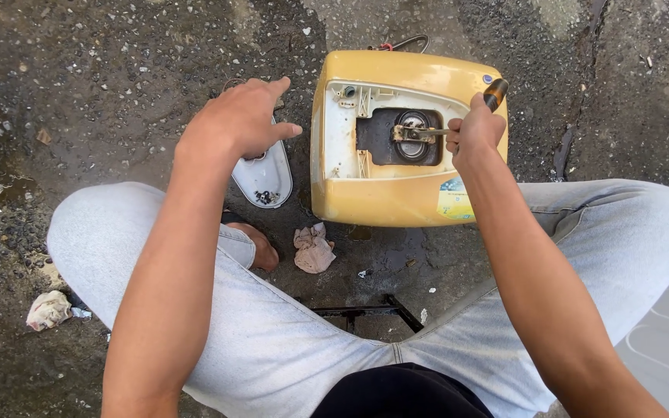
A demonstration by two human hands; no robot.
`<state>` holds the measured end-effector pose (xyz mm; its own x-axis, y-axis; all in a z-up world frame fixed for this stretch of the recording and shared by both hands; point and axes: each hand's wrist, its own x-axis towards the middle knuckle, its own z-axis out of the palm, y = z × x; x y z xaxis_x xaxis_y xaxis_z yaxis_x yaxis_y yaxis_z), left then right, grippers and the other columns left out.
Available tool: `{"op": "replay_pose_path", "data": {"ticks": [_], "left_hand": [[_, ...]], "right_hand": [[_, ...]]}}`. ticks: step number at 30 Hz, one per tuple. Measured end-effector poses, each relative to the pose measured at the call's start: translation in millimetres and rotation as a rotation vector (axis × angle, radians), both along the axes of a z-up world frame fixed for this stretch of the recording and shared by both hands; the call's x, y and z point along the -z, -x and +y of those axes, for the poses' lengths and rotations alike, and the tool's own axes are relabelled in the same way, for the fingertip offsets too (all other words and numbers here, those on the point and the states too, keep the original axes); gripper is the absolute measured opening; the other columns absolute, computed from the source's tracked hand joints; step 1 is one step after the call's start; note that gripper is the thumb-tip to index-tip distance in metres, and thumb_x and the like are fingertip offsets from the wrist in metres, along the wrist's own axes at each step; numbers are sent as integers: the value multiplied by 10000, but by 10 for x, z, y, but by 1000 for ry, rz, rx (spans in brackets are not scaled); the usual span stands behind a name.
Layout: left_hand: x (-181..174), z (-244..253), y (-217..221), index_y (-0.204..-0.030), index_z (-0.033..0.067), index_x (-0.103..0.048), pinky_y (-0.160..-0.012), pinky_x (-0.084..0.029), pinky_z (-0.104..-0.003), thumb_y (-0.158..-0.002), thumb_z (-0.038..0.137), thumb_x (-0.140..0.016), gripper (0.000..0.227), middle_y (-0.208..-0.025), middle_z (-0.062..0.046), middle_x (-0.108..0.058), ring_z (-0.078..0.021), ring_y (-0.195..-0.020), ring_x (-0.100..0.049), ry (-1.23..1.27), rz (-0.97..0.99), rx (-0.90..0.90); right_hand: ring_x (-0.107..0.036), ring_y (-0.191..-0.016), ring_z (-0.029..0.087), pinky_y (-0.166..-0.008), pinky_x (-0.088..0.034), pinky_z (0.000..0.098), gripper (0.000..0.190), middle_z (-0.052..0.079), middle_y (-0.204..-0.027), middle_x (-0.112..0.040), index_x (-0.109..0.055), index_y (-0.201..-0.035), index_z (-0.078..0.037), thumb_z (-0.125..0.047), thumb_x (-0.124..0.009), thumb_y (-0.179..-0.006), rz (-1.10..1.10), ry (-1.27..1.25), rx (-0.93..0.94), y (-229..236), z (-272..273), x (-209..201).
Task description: Disassembling a water heater by unscrewing the heating element and internal components using a manual screwdriver.
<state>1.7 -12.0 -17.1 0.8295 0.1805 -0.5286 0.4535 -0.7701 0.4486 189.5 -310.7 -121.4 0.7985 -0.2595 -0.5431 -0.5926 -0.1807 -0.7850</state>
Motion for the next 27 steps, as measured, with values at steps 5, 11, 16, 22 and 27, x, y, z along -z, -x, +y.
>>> {"op": "replay_pose_path", "data": {"ticks": [5,11,16,22,27], "left_hand": [[-59,-30,-48,-1642,198,-220,-1135,-346,-557,-988,405,-609,788,-1642,-110,-315,-356,-1472,-337,5,126,10],[-44,-8,-18,-1638,205,-218,-1172,-310,-558,-993,403,-602,776,-1679,-85,-256,-333,-1508,-287,13,153,-5],[-102,-9,-1,-1640,215,-198,-1205,-262,-559,-1001,413,-587,773,-1698,-101,-195,-304,-1559,-193,15,182,-18],[-87,6,-16,-1639,206,-207,-1196,-272,-562,-1002,404,-591,770,-1689,-96,-225,-304,-1543,-229,16,178,-15],[-81,16,-22,-1639,217,-226,-1163,-311,-571,-1007,397,-590,751,-1658,-90,-281,-325,-1512,-275,15,183,-16]], "right_hand": [[-399,-470,111,-423,-303,268,229,55,-700,-604,-505,-1062,-128,-352,-547,-1039,136,182,77,29,326,-402],[-433,-475,118,-413,-321,270,378,56,-687,-600,-560,-1260,-69,-383,-522,-1054,-23,286,-416,68,134,-392],[-497,-815,349,-637,-402,521,291,169,-850,-566,-469,-1002,-92,-353,-486,-1130,-449,753,-760,134,27,-314],[-460,-515,207,-371,-387,380,217,125,-734,-553,-456,-1055,13,-157,-559,-1142,-754,827,-989,-43,-154,-114],[-478,-483,225,-368,-423,355,240,157,-739,-561,-454,-1121,70,-151,-542,-1147,-804,826,-1280,-230,-372,-68]]}}
